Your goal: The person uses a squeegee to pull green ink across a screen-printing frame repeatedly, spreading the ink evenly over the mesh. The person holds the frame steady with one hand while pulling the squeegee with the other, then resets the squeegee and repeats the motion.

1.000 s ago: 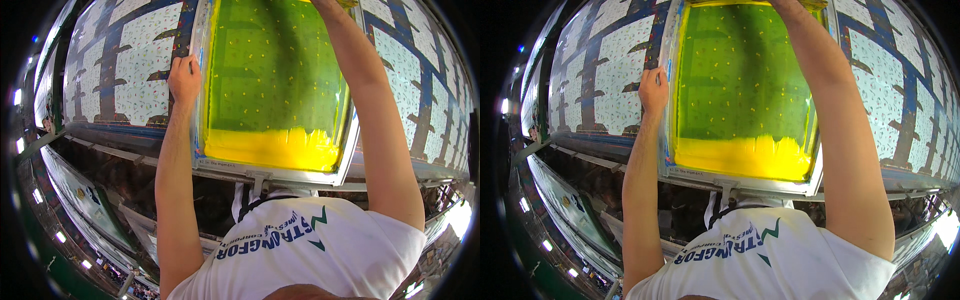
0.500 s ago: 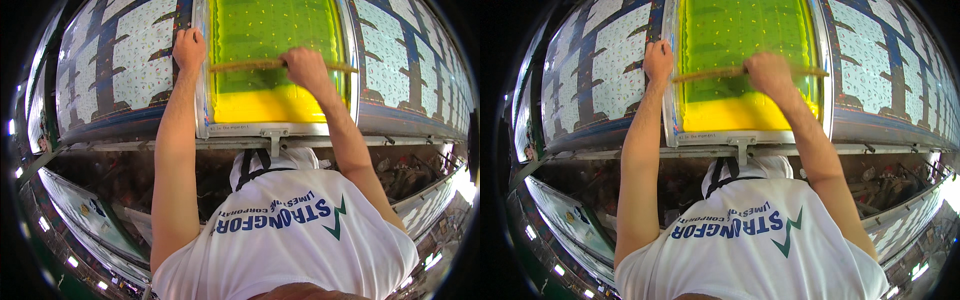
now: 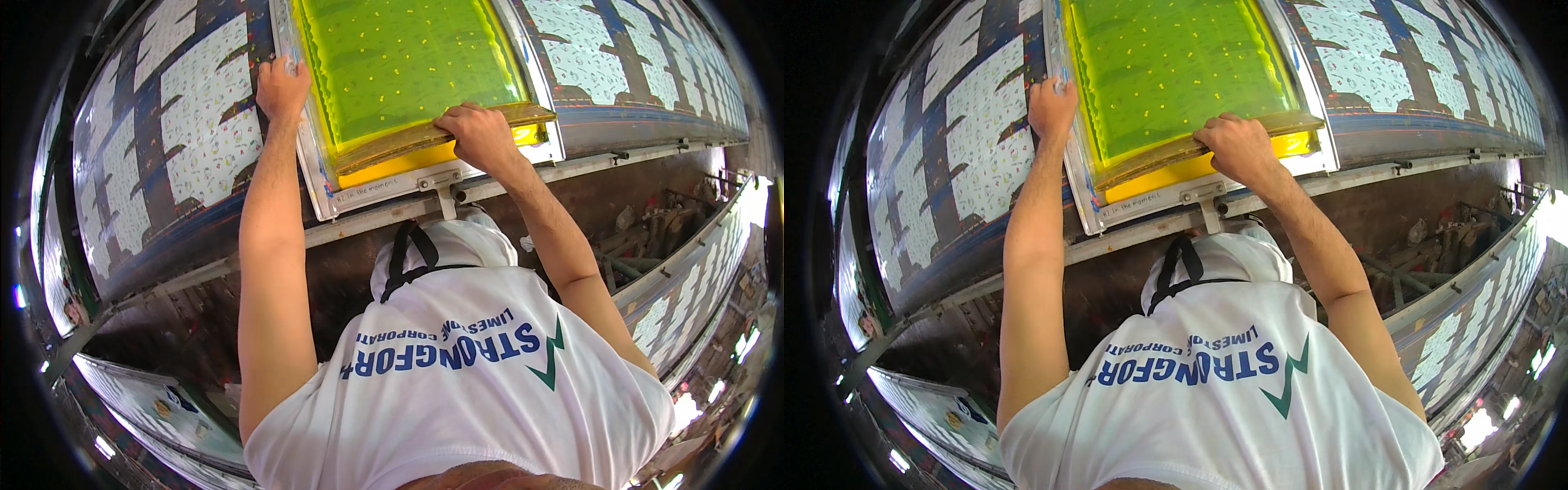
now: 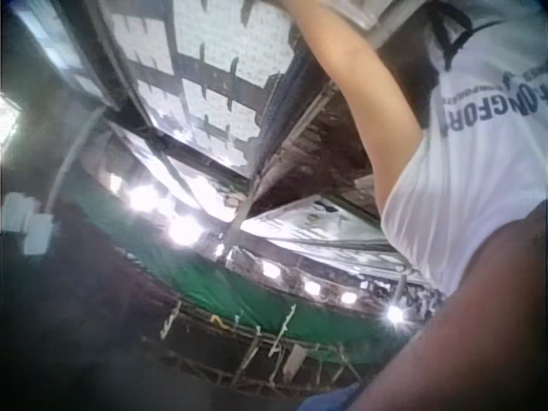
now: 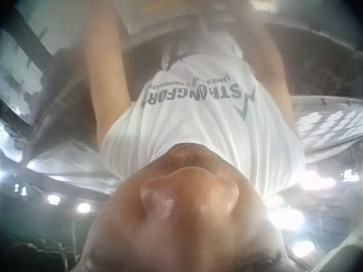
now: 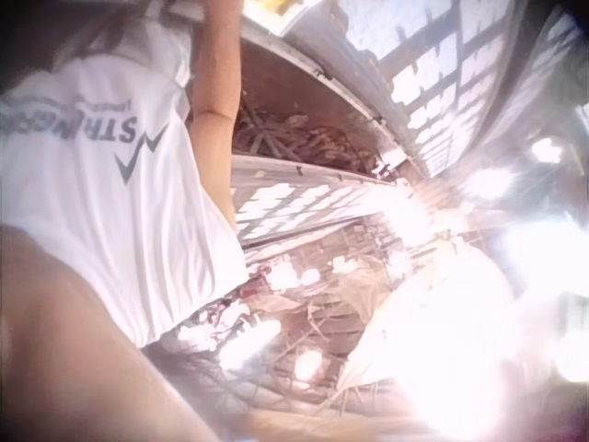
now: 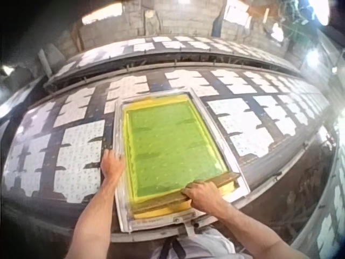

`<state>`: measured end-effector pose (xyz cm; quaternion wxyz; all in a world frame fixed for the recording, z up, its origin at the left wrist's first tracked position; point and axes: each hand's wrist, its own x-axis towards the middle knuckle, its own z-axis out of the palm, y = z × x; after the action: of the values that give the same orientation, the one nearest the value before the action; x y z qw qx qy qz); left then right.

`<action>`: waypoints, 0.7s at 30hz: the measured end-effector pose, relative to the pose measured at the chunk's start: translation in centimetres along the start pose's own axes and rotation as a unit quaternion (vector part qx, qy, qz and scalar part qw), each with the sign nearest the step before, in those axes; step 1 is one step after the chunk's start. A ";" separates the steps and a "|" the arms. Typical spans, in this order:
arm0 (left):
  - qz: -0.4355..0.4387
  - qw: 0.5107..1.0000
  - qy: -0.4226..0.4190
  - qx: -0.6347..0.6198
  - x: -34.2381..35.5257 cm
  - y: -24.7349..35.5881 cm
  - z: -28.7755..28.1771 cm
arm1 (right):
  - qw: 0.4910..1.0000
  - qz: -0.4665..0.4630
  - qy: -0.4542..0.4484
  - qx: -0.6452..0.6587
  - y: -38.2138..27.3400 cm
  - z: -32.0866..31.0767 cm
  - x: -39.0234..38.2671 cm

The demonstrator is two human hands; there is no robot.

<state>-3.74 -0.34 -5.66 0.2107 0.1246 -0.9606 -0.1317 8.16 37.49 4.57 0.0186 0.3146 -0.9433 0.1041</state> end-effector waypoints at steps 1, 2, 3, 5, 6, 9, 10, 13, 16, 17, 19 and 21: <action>0.000 1.000 -0.001 0.003 0.0 0.2 -0.1 | 1.000 0.004 -0.012 0.005 0.0 -0.2 -0.2; 0.009 1.000 0.005 0.000 0.1 0.2 -0.4 | 1.000 0.016 -0.024 0.008 -0.3 -0.4 -0.5; 0.002 1.000 -0.001 0.002 0.1 0.1 -0.6 | 0.999 0.024 -0.032 0.014 -0.7 -0.6 -0.9; -0.005 1.000 -0.005 0.005 0.2 -0.3 -1.5 | 0.999 0.013 -0.047 0.021 -1.9 -0.8 -1.7; 0.001 1.000 0.001 -0.004 0.3 -0.7 -2.1 | 0.997 0.007 -0.067 0.032 -2.5 -1.0 -2.0; -0.009 1.000 -0.006 -0.010 0.9 -1.3 -3.5 | 0.995 0.011 -0.067 0.068 -3.6 -2.6 -3.0; -0.005 1.000 0.007 -0.018 1.1 -1.3 -3.9 | 0.993 0.016 -0.079 0.082 -3.8 -3.5 -3.3; -0.010 0.999 0.006 -0.031 1.7 -0.8 -4.9 | 0.990 -0.043 -0.080 0.106 -3.5 -6.7 -3.9; -0.030 0.999 -0.012 -0.022 2.1 -0.4 -5.5 | 0.972 -0.054 -0.133 0.184 -1.6 -9.4 -4.6; -0.033 0.999 -0.013 -0.009 2.2 -0.4 -5.6 | 0.960 -0.042 -0.175 0.215 -0.4 -10.0 -4.9; -0.021 1.000 -0.002 -0.015 2.2 -0.5 -5.7 | 0.939 -0.018 -0.177 0.294 2.5 -10.3 -5.3; -0.010 1.000 0.003 -0.008 2.3 -0.8 -5.6 | 0.960 0.059 -0.078 0.261 6.6 -10.3 -5.8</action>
<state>-3.17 -2.90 -0.17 0.2135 0.1328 -0.9576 -0.1407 8.58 48.24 12.80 -0.1440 0.2592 -0.8989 0.3224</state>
